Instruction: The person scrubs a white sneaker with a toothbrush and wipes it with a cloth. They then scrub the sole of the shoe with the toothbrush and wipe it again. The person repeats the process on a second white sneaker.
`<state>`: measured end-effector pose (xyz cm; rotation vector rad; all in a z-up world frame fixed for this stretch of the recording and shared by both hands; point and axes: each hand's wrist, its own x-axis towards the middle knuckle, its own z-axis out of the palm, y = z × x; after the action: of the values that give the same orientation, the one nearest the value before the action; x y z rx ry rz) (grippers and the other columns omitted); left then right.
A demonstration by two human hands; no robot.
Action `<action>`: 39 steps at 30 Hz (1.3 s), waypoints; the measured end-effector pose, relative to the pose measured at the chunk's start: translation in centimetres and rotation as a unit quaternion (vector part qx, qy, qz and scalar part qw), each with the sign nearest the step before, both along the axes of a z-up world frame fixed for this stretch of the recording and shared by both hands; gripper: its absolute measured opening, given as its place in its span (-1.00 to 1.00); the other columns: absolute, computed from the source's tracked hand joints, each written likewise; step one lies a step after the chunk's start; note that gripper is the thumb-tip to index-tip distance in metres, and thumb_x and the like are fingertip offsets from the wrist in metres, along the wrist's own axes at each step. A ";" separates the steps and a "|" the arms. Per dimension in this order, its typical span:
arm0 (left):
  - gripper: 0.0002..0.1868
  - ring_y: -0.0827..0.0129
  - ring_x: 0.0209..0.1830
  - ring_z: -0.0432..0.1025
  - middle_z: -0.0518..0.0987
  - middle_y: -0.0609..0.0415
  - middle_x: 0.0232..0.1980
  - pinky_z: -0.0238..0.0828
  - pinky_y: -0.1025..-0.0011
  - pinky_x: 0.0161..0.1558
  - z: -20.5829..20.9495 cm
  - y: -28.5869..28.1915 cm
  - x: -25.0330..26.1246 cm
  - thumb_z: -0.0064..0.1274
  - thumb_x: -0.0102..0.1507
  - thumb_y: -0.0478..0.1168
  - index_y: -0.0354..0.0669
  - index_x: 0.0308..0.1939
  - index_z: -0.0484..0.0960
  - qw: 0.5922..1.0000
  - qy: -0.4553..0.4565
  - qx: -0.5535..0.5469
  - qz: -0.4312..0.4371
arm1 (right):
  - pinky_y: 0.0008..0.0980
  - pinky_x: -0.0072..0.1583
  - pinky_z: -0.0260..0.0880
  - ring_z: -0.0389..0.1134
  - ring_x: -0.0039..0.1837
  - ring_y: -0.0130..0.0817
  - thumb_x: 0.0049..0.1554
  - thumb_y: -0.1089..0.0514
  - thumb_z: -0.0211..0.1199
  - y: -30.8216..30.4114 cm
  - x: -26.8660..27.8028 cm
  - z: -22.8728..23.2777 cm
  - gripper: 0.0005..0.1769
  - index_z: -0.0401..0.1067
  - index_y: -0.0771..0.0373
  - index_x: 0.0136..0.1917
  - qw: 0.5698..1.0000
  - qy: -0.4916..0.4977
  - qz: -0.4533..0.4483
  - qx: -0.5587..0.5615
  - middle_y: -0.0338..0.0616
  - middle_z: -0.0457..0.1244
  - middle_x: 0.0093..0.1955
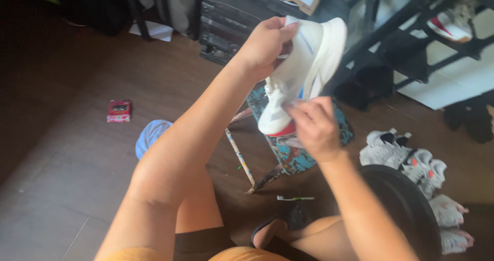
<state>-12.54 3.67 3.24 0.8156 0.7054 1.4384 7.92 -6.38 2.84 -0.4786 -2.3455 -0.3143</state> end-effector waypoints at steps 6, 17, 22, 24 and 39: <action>-0.78 0.39 -0.17 0.51 0.59 0.15 -0.19 0.56 0.22 -0.07 1.1 -1.1 -1.3 -0.09 0.37 -0.15 -0.18 0.00 0.52 0.996 -0.042 -0.035 -0.066 | -0.13 0.16 0.23 0.28 0.10 -0.06 0.26 0.43 0.31 5.1 0.5 7.4 -0.78 0.61 0.24 0.12 0.995 0.069 -0.046 0.062 -0.09 0.32 0.00; -0.87 0.32 -0.33 0.49 0.56 -0.04 -0.15 0.45 0.27 -0.22 -7.1 -3.0 0.0 -0.09 0.38 -0.30 -0.24 -0.04 0.54 0.988 -0.035 -0.143 -0.057 | -0.16 0.16 0.36 0.29 0.11 -0.03 0.09 0.45 0.34 0.2 -2.3 0.2 -0.73 0.57 0.32 0.07 0.991 0.107 -0.049 -0.067 -0.07 0.30 -0.01; -0.81 0.27 -0.13 0.50 0.57 -0.07 -0.10 0.50 0.29 0.02 -7.8 -3.7 1.6 -0.14 0.41 -0.30 -0.39 -0.06 0.52 0.971 -0.187 -0.129 -0.072 | -0.20 0.15 0.37 0.30 0.12 -0.07 0.06 0.47 0.34 -1.5 -1.1 3.0 -0.68 0.59 0.29 0.09 0.991 0.067 -0.070 -0.090 -0.09 0.35 0.04; -0.78 0.18 -0.12 0.52 0.59 -0.12 -0.14 0.51 0.23 0.02 -7.0 -4.1 2.2 -0.20 0.38 -0.28 -0.39 -0.10 0.49 0.963 -0.220 -0.124 -0.090 | -0.20 0.13 0.36 0.31 0.09 -0.08 0.04 0.48 0.33 -2.5 -0.8 4.0 -0.68 0.59 0.28 0.07 0.992 0.029 -0.060 -0.106 -0.11 0.36 0.00; -0.85 0.31 -0.18 0.51 0.55 0.03 -0.18 0.54 0.30 -0.08 -1.2 -8.3 4.6 -0.22 0.41 -0.25 -0.23 -0.06 0.44 0.968 -0.214 -0.084 -0.102 | -0.19 0.06 0.34 0.31 0.01 -0.03 0.11 0.48 0.36 -1.9 1.0 8.4 -0.77 0.57 0.25 0.00 0.999 0.008 -0.036 0.010 -0.07 0.31 -0.05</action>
<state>-7.96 -4.61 2.05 0.4091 0.3927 1.2899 8.90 -8.25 11.26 -0.5543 -2.3108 -0.3650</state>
